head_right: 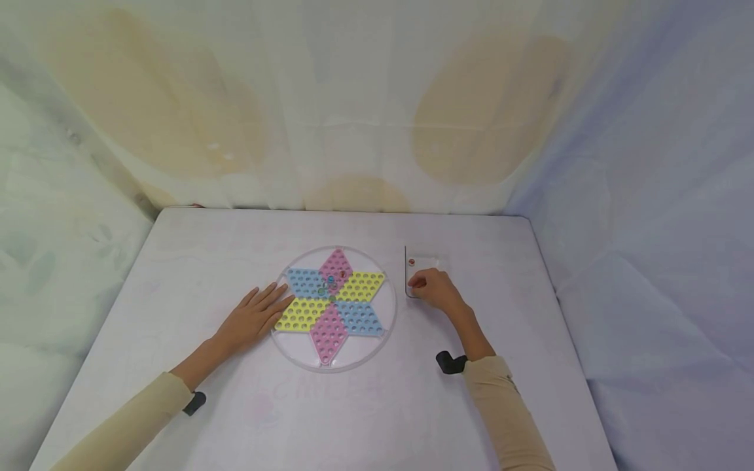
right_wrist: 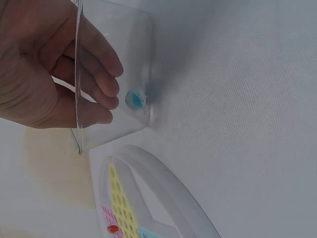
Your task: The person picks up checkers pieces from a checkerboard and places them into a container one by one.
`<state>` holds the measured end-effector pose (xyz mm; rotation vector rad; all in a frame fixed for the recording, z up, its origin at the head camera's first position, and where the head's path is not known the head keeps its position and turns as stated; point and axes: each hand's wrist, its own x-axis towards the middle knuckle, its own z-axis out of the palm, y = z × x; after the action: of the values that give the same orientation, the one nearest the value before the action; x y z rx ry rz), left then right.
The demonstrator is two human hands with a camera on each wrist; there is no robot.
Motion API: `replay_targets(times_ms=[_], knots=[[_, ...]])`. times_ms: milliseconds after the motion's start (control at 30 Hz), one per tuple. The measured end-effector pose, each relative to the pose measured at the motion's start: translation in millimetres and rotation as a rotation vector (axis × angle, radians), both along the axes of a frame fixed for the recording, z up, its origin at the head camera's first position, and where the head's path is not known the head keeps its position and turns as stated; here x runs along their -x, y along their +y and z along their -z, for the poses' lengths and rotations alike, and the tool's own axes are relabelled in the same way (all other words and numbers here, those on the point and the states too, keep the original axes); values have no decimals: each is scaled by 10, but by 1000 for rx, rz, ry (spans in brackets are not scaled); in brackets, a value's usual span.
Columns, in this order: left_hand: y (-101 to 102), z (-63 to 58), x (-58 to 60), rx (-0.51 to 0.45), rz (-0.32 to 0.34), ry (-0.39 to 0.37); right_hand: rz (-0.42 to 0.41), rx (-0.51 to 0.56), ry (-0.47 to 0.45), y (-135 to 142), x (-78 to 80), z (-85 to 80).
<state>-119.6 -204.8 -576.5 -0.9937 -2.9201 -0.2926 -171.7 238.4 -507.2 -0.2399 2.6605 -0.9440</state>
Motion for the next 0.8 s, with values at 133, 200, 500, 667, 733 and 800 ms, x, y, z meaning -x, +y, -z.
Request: replay_targets(times_ms=[133,200,500,667,733,800], knots=[[2,2,-2,6,-3,-3,0,14,84,0,-21,-37],[2,-1,-3,9,-3,-4,6,33,140,-5,-32,-68],[-3,6,-2,13,4,13,60,146,246,-172,-80,-235],[-7,22,3,8,12,34,45,181,280,-345,-130,-302],[-6,19,4,3,14,35,33,187,291,-411,-147,-303],[-6,12,2,-1,14,27,28,189,298,-478,-164,-293]])
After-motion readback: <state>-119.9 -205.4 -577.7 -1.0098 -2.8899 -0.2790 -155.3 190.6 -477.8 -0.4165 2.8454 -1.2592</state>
